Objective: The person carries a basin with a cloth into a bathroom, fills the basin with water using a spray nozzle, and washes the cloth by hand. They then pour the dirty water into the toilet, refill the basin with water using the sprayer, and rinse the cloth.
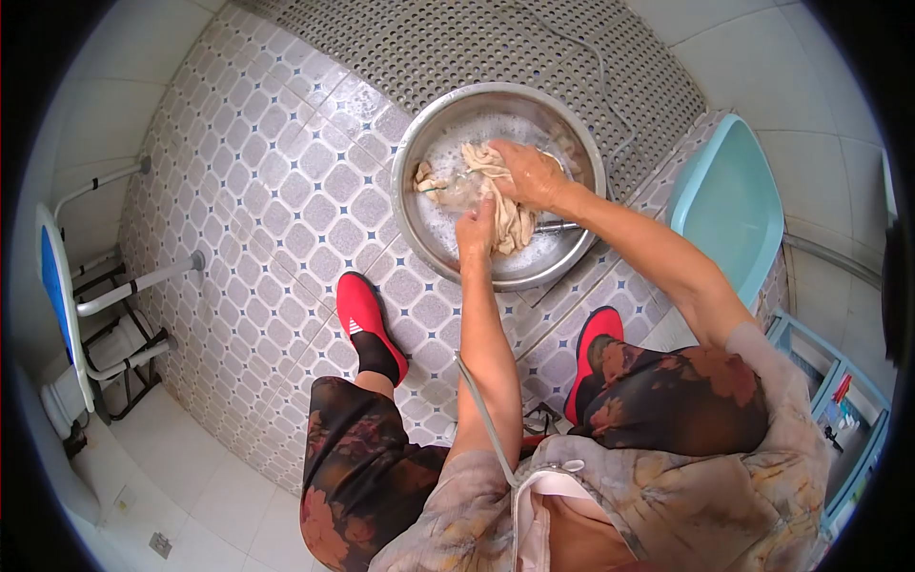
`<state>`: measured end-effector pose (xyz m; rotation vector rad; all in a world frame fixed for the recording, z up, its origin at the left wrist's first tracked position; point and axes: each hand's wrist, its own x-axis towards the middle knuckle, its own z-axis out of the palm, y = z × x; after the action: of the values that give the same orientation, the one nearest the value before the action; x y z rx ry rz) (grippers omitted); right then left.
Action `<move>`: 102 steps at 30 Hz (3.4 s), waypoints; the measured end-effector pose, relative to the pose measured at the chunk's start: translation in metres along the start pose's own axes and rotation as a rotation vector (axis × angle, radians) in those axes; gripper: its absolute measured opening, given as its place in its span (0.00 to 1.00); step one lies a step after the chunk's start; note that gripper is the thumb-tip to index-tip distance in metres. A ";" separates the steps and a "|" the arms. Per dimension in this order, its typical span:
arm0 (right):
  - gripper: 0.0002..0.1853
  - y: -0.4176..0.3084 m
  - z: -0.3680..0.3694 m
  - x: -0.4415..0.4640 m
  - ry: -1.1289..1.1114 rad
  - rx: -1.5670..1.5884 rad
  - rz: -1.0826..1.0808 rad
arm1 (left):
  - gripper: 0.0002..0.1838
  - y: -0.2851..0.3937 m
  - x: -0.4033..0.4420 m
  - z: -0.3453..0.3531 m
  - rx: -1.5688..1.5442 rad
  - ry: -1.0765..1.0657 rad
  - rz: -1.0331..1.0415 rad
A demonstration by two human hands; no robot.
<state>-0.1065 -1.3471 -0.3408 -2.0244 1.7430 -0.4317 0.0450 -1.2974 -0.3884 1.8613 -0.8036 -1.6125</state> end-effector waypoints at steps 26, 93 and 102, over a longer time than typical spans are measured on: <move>0.09 -0.048 -0.130 -0.026 0.289 0.397 -0.092 | 0.08 0.038 -0.044 -0.029 -1.223 0.124 0.196; 0.18 -0.011 -0.024 0.009 -0.174 -0.191 0.126 | 0.18 0.058 -0.052 0.018 -1.142 0.058 -0.121; 0.38 -0.012 -0.003 -0.022 -0.244 -0.387 -0.013 | 0.43 0.033 -0.037 0.009 0.487 0.331 0.132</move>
<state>-0.1016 -1.3244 -0.3314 -2.2340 1.7618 0.1608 0.0290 -1.2923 -0.3406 2.2691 -1.2121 -1.0446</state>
